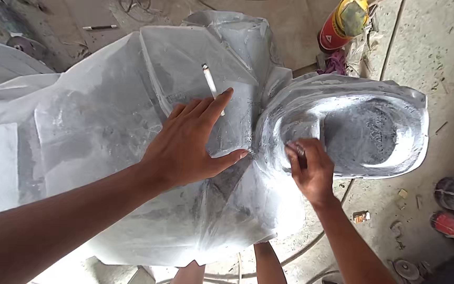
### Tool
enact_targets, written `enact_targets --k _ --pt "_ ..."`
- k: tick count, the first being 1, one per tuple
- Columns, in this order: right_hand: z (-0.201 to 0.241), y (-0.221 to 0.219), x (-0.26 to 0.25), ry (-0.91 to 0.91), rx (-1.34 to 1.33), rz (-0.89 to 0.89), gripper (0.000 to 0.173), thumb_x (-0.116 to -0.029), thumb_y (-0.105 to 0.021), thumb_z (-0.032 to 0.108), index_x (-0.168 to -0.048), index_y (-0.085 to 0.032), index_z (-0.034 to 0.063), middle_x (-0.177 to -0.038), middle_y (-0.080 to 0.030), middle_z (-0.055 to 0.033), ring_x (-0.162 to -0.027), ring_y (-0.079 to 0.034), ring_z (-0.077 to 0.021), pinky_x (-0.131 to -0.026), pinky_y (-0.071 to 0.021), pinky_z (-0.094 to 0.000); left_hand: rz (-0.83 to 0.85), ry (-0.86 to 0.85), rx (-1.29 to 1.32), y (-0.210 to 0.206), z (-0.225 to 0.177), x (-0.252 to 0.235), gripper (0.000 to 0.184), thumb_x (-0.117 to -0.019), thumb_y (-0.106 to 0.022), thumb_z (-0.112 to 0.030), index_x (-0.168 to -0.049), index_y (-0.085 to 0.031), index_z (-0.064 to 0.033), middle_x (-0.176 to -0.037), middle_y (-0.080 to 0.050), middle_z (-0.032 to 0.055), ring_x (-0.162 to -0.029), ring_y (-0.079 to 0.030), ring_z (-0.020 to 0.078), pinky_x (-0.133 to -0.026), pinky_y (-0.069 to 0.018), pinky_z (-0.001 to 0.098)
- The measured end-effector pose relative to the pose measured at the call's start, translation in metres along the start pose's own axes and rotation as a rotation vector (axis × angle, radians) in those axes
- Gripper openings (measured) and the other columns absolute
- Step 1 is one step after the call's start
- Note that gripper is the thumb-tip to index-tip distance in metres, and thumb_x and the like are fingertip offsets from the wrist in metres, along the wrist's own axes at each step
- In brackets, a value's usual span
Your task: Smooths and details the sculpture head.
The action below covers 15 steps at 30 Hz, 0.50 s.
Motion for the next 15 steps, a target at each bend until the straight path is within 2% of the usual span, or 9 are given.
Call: enact_targets --k 3,7,11,13,15 --pt "0.006 0.001 0.022 -0.043 -0.013 -0.056 0.022 -0.0965 -0.07 0.027 -0.109 -0.072 0.0095 -0.104 -0.069 -0.0064 -0.092 -0.068 -0.0189 -0.077 -0.0594 -0.0382 -0.015 0.0 0.0 -0.001 0.002 -0.002 0.108 -0.0798 -0.057 -0.079 -0.162 -0.031 -0.0147 -0.135 -0.061 0.0093 -0.116 -0.059 0.026 -0.095 -0.0436 0.0489" --pt "0.015 0.002 0.018 -0.105 -0.003 -0.131 0.018 -0.0948 -0.072 0.027 -0.104 -0.076 0.0124 -0.097 -0.071 -0.0027 -0.084 -0.069 -0.014 -0.068 -0.0586 -0.0334 -0.011 0.008 -0.006 0.001 0.003 0.0 0.106 -0.0804 -0.056 -0.079 -0.162 -0.03 -0.017 -0.138 -0.061 0.0078 -0.121 -0.058 0.0246 -0.097 -0.0443 0.0486" --pt "-0.005 0.013 0.051 -0.067 0.034 -0.036 0.018 -0.0957 -0.072 0.03 -0.108 -0.078 0.0193 -0.099 -0.072 0.0 -0.085 -0.069 -0.0124 -0.066 -0.0594 -0.0321 -0.032 0.008 0.017 -0.001 -0.001 0.001 0.105 -0.0785 -0.058 -0.078 -0.162 -0.032 -0.0197 -0.142 -0.059 0.007 -0.123 -0.058 0.0248 -0.099 -0.0445 0.0517" --pt "-0.027 0.018 0.072 -0.074 0.096 0.013 0.018 -0.0965 -0.071 0.035 -0.11 -0.079 0.0261 -0.099 -0.072 0.0006 -0.088 -0.07 -0.0144 -0.072 -0.0602 -0.0351 -0.047 0.015 0.006 -0.002 -0.001 0.002 0.107 -0.0775 -0.059 -0.079 -0.162 -0.03 -0.0206 -0.142 -0.059 0.0044 -0.123 -0.058 0.023 -0.099 -0.0454 0.0511" --pt "-0.037 0.013 0.08 -0.116 0.101 -0.002 0.018 -0.0966 -0.07 0.038 -0.109 -0.079 0.0305 -0.1 -0.071 0.0003 -0.094 -0.068 -0.0173 -0.082 -0.0571 -0.0392 -0.073 0.024 -0.014 0.001 0.002 0.002 0.105 -0.0776 -0.06 -0.078 -0.162 -0.032 -0.0207 -0.139 -0.061 0.004 -0.121 -0.059 0.0224 -0.098 -0.0464 0.0501"
Point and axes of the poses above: each hand's wrist, its own x-axis away from the middle knuckle, its own y-axis out of the back of the hand, z = x × y, the point moved 8 cm from there along -x, towards the middle knuckle
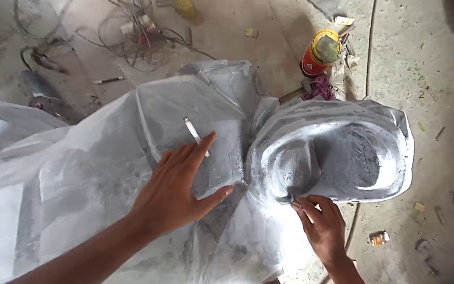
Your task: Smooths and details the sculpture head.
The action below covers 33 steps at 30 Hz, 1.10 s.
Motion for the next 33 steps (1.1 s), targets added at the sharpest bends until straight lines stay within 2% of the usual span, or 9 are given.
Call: enact_targets --k 4,9,13,15,18,21,27,29,33 --pt "0.016 -0.01 0.007 -0.119 -0.017 -0.07 0.015 -0.0952 -0.069 0.038 -0.104 -0.08 0.0324 -0.102 -0.071 0.0022 -0.1 -0.065 -0.0183 -0.085 -0.0539 -0.0407 0.014 0.005 -0.015 -0.002 -0.001 0.002 0.104 -0.0783 -0.059 -0.078 -0.162 -0.033 -0.0224 -0.14 -0.061 0.006 -0.122 -0.059 0.0246 -0.098 -0.046 0.0522" --pt "-0.004 0.002 -0.009 -0.017 0.069 0.169 0.019 -0.0999 -0.062 0.044 -0.11 -0.077 0.0381 -0.11 -0.071 0.0038 -0.106 -0.065 -0.0192 -0.093 -0.0518 -0.048 0.016 -0.014 -0.028 -0.003 0.001 0.002 0.102 -0.0792 -0.057 -0.078 -0.16 -0.036 -0.0202 -0.141 -0.061 0.0081 -0.121 -0.06 0.0267 -0.098 -0.0459 0.0542" --pt "0.004 0.0 -0.014 -0.28 0.088 0.246 0.022 -0.0991 -0.062 0.046 -0.107 -0.079 0.0331 -0.112 -0.069 0.0006 -0.105 -0.065 -0.0241 -0.09 -0.0501 -0.0558 0.013 -0.013 -0.023 -0.001 0.001 0.001 0.104 -0.0787 -0.057 -0.079 -0.161 -0.034 -0.0194 -0.142 -0.06 0.0086 -0.123 -0.059 0.0268 -0.099 -0.0448 0.0534" --pt "0.016 -0.007 -0.009 -0.383 0.004 0.218 0.022 -0.0987 -0.061 0.047 -0.105 -0.078 0.0337 -0.109 -0.07 0.0058 -0.106 -0.064 -0.0186 -0.093 -0.0463 -0.0547 0.007 0.0 -0.024 -0.002 0.004 0.001 0.103 -0.0783 -0.057 -0.08 -0.161 -0.033 -0.0225 -0.142 -0.059 0.0067 -0.123 -0.059 0.0255 -0.1 -0.0451 0.053" --pt "0.004 -0.01 -0.008 -0.271 -0.077 0.304 0.024 -0.1019 -0.055 0.051 -0.112 -0.074 0.0398 -0.115 -0.068 0.0093 -0.111 -0.061 -0.0129 -0.098 -0.0458 -0.0487 0.004 0.022 -0.038 -0.004 0.009 0.001 0.104 -0.0779 -0.054 -0.083 -0.161 -0.034 -0.0253 -0.14 -0.061 0.0067 -0.123 -0.059 0.0273 -0.1 -0.0457 0.0544" --pt "-0.016 -0.002 -0.018 -0.251 0.002 0.439 0.028 -0.1026 -0.05 0.052 -0.116 -0.073 0.041 -0.124 -0.065 0.0041 -0.114 -0.06 -0.0187 -0.095 -0.0487 -0.0488 0.004 0.024 -0.052 -0.006 0.012 0.0 0.104 -0.0775 -0.053 -0.085 -0.16 -0.037 -0.0247 -0.137 -0.063 0.0068 -0.122 -0.06 0.0265 -0.101 -0.0461 0.0535" --pt "0.006 -0.002 -0.005 -0.93 -0.265 0.362 0.046 -0.1047 -0.052 0.045 -0.13 -0.066 0.0095 -0.116 -0.071 -0.0165 -0.108 -0.07 -0.0317 -0.095 -0.056 -0.0558 0.024 0.066 -0.042 -0.005 0.006 -0.001 0.102 -0.0792 -0.055 -0.085 -0.158 -0.041 -0.0224 -0.139 -0.063 0.0033 -0.125 -0.06 0.0231 -0.104 -0.048 0.0525" --pt "0.019 -0.02 0.013 -1.222 -0.586 0.275 0.05 -0.1071 -0.049 0.045 -0.127 -0.059 0.0005 -0.099 -0.074 -0.0185 -0.083 -0.075 -0.0298 -0.075 -0.0637 -0.0508 0.023 0.075 -0.06 -0.004 0.01 -0.001 0.103 -0.0789 -0.055 -0.085 -0.159 -0.039 -0.0225 -0.137 -0.064 0.0016 -0.124 -0.06 0.0211 -0.105 -0.0485 0.05" --pt "0.055 -0.045 0.028 -1.675 -1.043 -0.008 0.055 -0.1105 -0.039 0.048 -0.137 -0.049 0.0005 -0.091 -0.07 -0.019 -0.067 -0.069 -0.0274 -0.058 -0.0575 -0.0415 0.03 0.071 -0.06 -0.007 0.008 -0.003 0.105 -0.0785 -0.054 -0.086 -0.16 -0.037 -0.0214 -0.142 -0.062 0.0005 -0.126 -0.059 0.0188 -0.107 -0.0471 0.0474"
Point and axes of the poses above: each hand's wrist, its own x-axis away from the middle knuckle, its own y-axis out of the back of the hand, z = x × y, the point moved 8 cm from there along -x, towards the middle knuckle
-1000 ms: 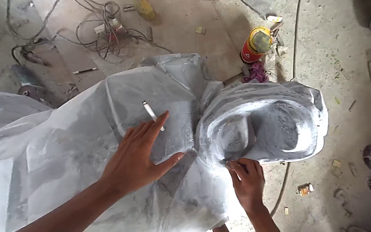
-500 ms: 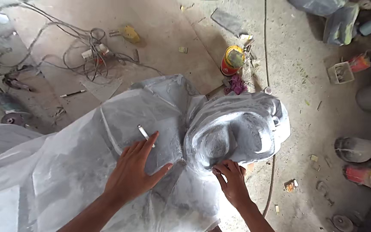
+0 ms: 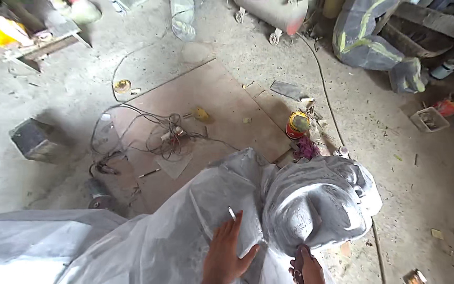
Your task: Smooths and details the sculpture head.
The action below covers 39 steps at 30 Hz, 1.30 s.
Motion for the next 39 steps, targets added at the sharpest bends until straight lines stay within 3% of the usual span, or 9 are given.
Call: enact_targets --k 4,8,10,15,20,24,27,33,39 --pt "-0.006 -0.01 0.007 0.072 -0.058 -0.189 0.048 -0.1094 -0.045 0.045 -0.125 -0.057 0.0014 -0.08 -0.069 -0.0141 -0.06 -0.066 -0.0223 -0.051 -0.0531 -0.0373 -0.014 0.01 0.009 0.0 0.001 0.003 0.105 -0.0783 -0.055 -0.085 -0.16 -0.037 -0.0217 -0.142 -0.061 -0.001 -0.127 -0.058 0.0161 -0.109 -0.0458 0.044" --pt "0.013 0.014 -0.027 0.289 0.155 -0.43 0.04 -0.1019 -0.06 0.045 -0.104 -0.07 0.0056 -0.074 -0.072 -0.0129 -0.063 -0.071 -0.0293 -0.059 -0.0587 -0.0523 -0.051 0.01 0.003 0.002 0.005 0.002 0.103 -0.0793 -0.055 -0.084 -0.159 -0.039 -0.0204 -0.142 -0.062 0.0002 -0.127 -0.059 0.0162 -0.106 -0.0479 0.0435" --pt "0.013 0.004 -0.022 0.282 0.159 -0.448 0.041 -0.1036 -0.057 0.042 -0.111 -0.071 0.0043 -0.084 -0.073 -0.0172 -0.073 -0.071 -0.0337 -0.068 -0.0586 -0.0575 -0.031 0.01 -0.003 0.001 0.005 0.001 0.104 -0.0798 -0.053 -0.085 -0.16 -0.038 -0.0201 -0.144 -0.06 0.0022 -0.129 -0.058 0.0189 -0.108 -0.0465 0.0461" --pt "0.008 0.004 -0.008 0.316 0.221 -0.357 0.036 -0.1047 -0.056 0.04 -0.102 -0.068 0.006 -0.07 -0.071 -0.0085 -0.059 -0.071 -0.023 -0.058 -0.0618 -0.0463 -0.006 -0.004 0.021 0.0 0.002 0.004 0.102 -0.0809 -0.051 -0.085 -0.158 -0.04 -0.0196 -0.141 -0.063 0.0059 -0.128 -0.06 0.0234 -0.109 -0.0454 0.0508" --pt "0.014 0.008 -0.023 0.28 0.301 -0.466 0.036 -0.1037 -0.056 0.038 -0.106 -0.07 0.0052 -0.088 -0.073 -0.0161 -0.08 -0.073 -0.0321 -0.075 -0.0588 -0.0571 -0.021 -0.019 0.005 0.0 0.002 0.003 0.102 -0.0797 -0.051 -0.085 -0.158 -0.041 -0.0205 -0.139 -0.064 0.0068 -0.126 -0.06 0.0244 -0.107 -0.0455 0.0502" --pt "0.0 0.002 -0.003 0.348 0.286 -0.358 0.034 -0.1044 -0.056 0.038 -0.099 -0.068 0.0067 -0.069 -0.07 -0.0084 -0.06 -0.07 -0.0232 -0.059 -0.0614 -0.0477 -0.005 -0.023 0.022 0.0 0.0 0.004 0.101 -0.0808 -0.05 -0.084 -0.159 -0.039 -0.0206 -0.138 -0.063 0.0094 -0.124 -0.061 0.0268 -0.105 -0.0456 0.0506" --pt "0.029 0.042 -0.025 0.433 0.544 -0.422 0.038 -0.1022 -0.055 0.046 -0.1 -0.071 0.0126 -0.075 -0.072 -0.0059 -0.068 -0.072 -0.0241 -0.068 -0.0607 -0.0535 -0.025 -0.035 0.031 0.0 0.0 0.003 0.102 -0.0801 -0.052 -0.084 -0.16 -0.038 -0.021 -0.136 -0.064 0.0089 -0.121 -0.062 0.0267 -0.104 -0.0462 0.0505" --pt "0.011 0.009 -0.01 0.344 0.277 -0.253 0.034 -0.1054 -0.057 0.036 -0.102 -0.066 0.0035 -0.07 -0.069 -0.0099 -0.058 -0.069 -0.023 -0.057 -0.0615 -0.0441 -0.016 -0.034 0.019 0.0 -0.001 0.003 0.104 -0.0793 -0.051 -0.084 -0.16 -0.036 -0.021 -0.141 -0.061 0.0082 -0.125 -0.06 0.0266 -0.104 -0.0454 0.0511" --pt "0.049 0.049 -0.042 0.381 0.6 -0.427 0.036 -0.1021 -0.055 0.044 -0.102 -0.071 0.0121 -0.082 -0.074 -0.0106 -0.078 -0.073 -0.0291 -0.074 -0.0585 -0.0566 -0.028 -0.038 0.012 -0.001 0.001 0.003 0.104 -0.0788 -0.053 -0.082 -0.161 -0.034 -0.0218 -0.138 -0.062 0.0072 -0.123 -0.06 0.0255 -0.103 -0.0453 0.0499"
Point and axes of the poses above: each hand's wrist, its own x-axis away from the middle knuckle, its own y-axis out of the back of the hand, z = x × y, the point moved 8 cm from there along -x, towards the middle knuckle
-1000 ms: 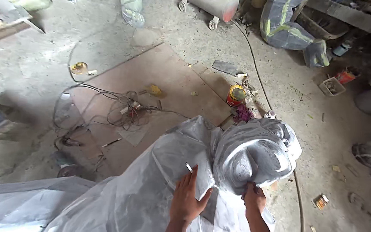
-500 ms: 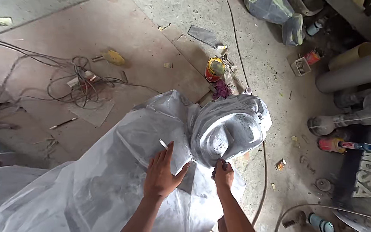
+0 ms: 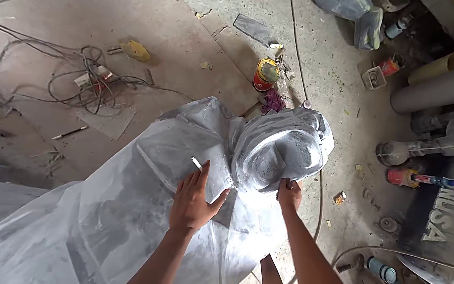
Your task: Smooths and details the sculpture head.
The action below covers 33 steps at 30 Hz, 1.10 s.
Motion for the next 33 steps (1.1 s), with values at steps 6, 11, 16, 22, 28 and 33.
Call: enact_targets --k 6,11,16,22,28,33 --pt "0.01 0.011 0.005 0.035 0.131 0.08 0.038 -0.1005 -0.058 0.048 -0.106 -0.073 0.014 -0.089 -0.075 -0.0127 -0.085 -0.073 -0.0318 -0.078 -0.0574 -0.0588 -0.002 -0.007 0.042 0.001 -0.002 0.001 0.102 -0.0798 -0.053 -0.081 -0.16 -0.037 -0.0205 -0.139 -0.062 0.0086 -0.124 -0.06 0.0267 -0.105 -0.0442 0.0511" --pt "0.009 -0.001 0.016 0.001 0.067 0.018 0.034 -0.1016 -0.058 0.043 -0.106 -0.073 0.0122 -0.089 -0.075 -0.0134 -0.085 -0.074 -0.0319 -0.078 -0.0585 -0.0584 0.012 -0.005 0.026 0.001 -0.002 -0.001 0.103 -0.0794 -0.053 -0.081 -0.161 -0.034 -0.0213 -0.139 -0.061 0.0082 -0.125 -0.059 0.0267 -0.103 -0.0447 0.0503" --pt "0.013 0.031 -0.009 0.069 0.252 0.036 0.041 -0.0983 -0.058 0.055 -0.108 -0.074 0.0179 -0.099 -0.075 -0.0145 -0.097 -0.071 -0.0353 -0.083 -0.0544 -0.063 -0.004 -0.011 0.054 0.002 -0.001 0.0 0.102 -0.0804 -0.053 -0.08 -0.161 -0.035 -0.0203 -0.139 -0.062 0.0093 -0.124 -0.06 0.027 -0.104 -0.0443 0.0515" --pt "0.007 -0.012 0.02 -0.007 -0.111 0.152 0.036 -0.1009 -0.062 0.042 -0.098 -0.071 0.0075 -0.075 -0.073 -0.0103 -0.068 -0.073 -0.0256 -0.069 -0.062 -0.0503 0.005 -0.006 0.024 0.003 -0.001 -0.001 0.101 -0.0793 -0.054 -0.079 -0.16 -0.037 -0.0202 -0.133 -0.064 0.0089 -0.12 -0.06 0.0273 -0.1 -0.0456 0.0508" --pt "0.008 0.028 -0.007 0.058 0.173 -0.026 0.042 -0.1005 -0.058 0.051 -0.105 -0.072 0.0117 -0.093 -0.073 -0.0171 -0.09 -0.071 -0.038 -0.078 -0.0546 -0.0634 0.032 0.0 0.005 0.003 -0.003 -0.001 0.103 -0.0788 -0.054 -0.079 -0.161 -0.036 -0.0196 -0.139 -0.061 0.0087 -0.125 -0.059 0.0274 -0.101 -0.0452 0.0505" --pt "0.007 0.02 0.006 0.091 0.169 0.123 0.042 -0.1 -0.057 0.054 -0.104 -0.074 0.0154 -0.088 -0.075 -0.0115 -0.084 -0.073 -0.031 -0.078 -0.0573 -0.0595 0.05 0.004 0.017 0.001 -0.004 0.001 0.102 -0.0794 -0.052 -0.08 -0.161 -0.035 -0.0209 -0.141 -0.06 0.0087 -0.127 -0.058 0.0275 -0.102 -0.0444 0.052"
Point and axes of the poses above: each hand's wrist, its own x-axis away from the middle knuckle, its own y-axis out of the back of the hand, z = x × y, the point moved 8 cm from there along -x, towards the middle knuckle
